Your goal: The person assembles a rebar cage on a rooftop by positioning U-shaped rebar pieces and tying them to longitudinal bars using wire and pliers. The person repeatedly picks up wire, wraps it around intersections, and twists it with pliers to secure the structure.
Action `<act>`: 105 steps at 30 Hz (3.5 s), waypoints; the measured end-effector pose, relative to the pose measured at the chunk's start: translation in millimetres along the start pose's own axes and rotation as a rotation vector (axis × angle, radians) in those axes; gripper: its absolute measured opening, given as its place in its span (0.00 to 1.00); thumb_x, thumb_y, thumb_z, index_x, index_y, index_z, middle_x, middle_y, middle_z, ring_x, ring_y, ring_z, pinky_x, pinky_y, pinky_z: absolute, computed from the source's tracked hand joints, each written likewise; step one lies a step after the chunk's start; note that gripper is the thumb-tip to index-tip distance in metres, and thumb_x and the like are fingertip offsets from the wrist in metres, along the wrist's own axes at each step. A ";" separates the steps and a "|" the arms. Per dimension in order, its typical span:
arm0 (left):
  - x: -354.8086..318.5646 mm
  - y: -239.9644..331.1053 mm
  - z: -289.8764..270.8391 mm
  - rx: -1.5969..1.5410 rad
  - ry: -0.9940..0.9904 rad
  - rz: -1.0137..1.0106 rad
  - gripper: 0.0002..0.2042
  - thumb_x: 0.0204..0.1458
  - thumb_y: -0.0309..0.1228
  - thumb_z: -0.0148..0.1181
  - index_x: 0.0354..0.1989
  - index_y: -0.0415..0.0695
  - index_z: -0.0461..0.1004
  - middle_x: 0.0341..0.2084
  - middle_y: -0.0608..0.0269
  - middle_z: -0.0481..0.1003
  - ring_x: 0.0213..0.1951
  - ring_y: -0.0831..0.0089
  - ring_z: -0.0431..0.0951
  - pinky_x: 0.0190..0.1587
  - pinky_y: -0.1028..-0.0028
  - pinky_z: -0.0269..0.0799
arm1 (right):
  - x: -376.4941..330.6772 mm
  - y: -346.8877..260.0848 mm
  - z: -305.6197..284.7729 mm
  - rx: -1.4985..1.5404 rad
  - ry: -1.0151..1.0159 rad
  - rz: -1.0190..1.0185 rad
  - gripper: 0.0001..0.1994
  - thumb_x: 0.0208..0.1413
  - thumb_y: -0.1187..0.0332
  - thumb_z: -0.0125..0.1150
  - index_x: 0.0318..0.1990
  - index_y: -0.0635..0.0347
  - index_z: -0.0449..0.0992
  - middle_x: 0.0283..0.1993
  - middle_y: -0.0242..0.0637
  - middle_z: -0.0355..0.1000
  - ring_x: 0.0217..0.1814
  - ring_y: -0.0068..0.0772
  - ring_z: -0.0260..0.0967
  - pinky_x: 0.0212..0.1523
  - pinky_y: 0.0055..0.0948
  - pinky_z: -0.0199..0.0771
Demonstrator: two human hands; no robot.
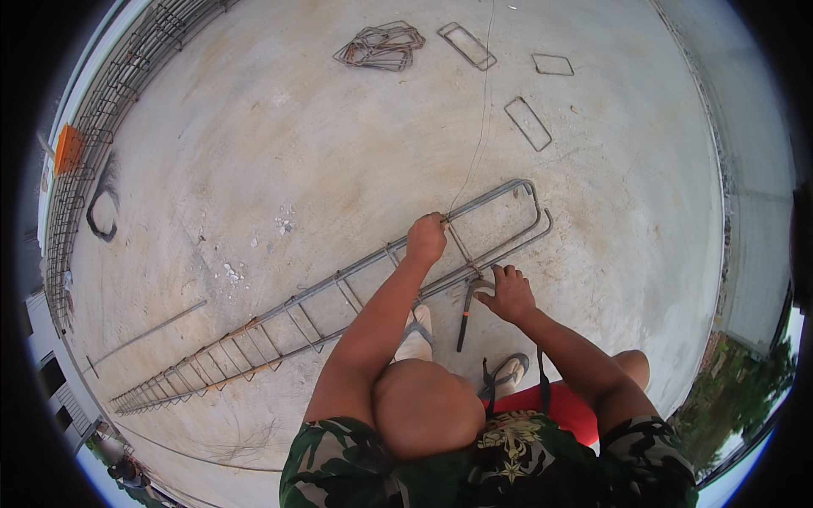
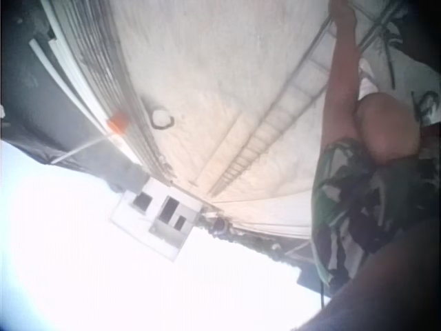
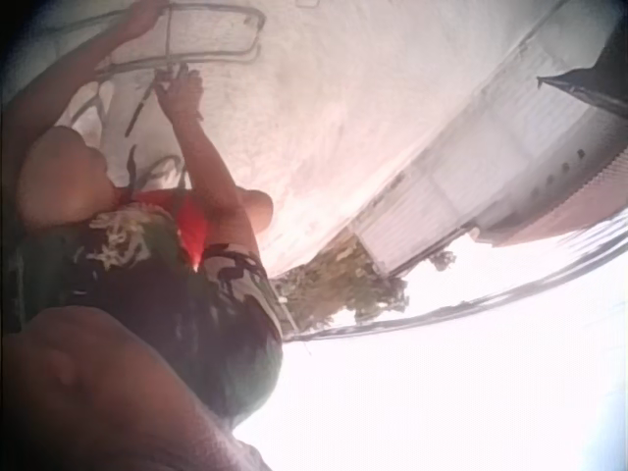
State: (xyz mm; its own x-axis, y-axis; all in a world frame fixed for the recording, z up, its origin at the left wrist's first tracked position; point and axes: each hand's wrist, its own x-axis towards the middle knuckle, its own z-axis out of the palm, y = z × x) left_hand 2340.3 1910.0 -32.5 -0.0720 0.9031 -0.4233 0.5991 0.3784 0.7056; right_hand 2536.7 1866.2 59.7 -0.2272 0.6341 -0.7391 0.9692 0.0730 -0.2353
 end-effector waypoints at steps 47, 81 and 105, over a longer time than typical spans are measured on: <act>-9.3 -7.0 0.8 0.003 0.044 -0.092 0.12 0.51 0.34 0.54 0.42 0.50 0.78 0.32 0.55 0.77 0.37 0.56 0.77 0.38 0.59 0.71 | 21.0 -151.4 -192.2 -0.968 -0.080 -0.307 0.19 0.53 0.67 0.56 0.54 0.57 0.70 0.47 0.44 0.68 0.54 0.42 0.65 0.48 0.42 0.73; -0.8 -6.2 -2.0 -0.116 -0.015 -0.116 0.10 0.52 0.36 0.54 0.38 0.50 0.79 0.32 0.55 0.78 0.38 0.57 0.78 0.40 0.59 0.72 | 99.2 -211.0 -128.4 -1.593 -0.379 0.028 0.26 0.46 0.55 0.65 0.53 0.53 0.73 0.57 0.47 0.67 0.61 0.58 0.59 0.53 0.65 0.60; -0.7 -6.7 -3.0 -0.117 0.013 -0.100 0.08 0.49 0.30 0.54 0.35 0.47 0.78 0.29 0.51 0.78 0.36 0.56 0.79 0.38 0.60 0.73 | 108.3 -209.6 -123.8 -1.651 -0.553 -0.118 0.13 0.46 0.63 0.63 0.39 0.58 0.78 0.35 0.42 0.75 0.39 0.47 0.72 0.32 0.55 0.68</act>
State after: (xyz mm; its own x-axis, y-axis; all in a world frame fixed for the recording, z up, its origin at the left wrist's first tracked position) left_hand 2333.9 1907.4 -35.2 -0.1375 0.8617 -0.4884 0.4915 0.4874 0.7217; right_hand 2320.8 2014.9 107.1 0.0405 0.2787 -0.9595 -0.0626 0.9591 0.2760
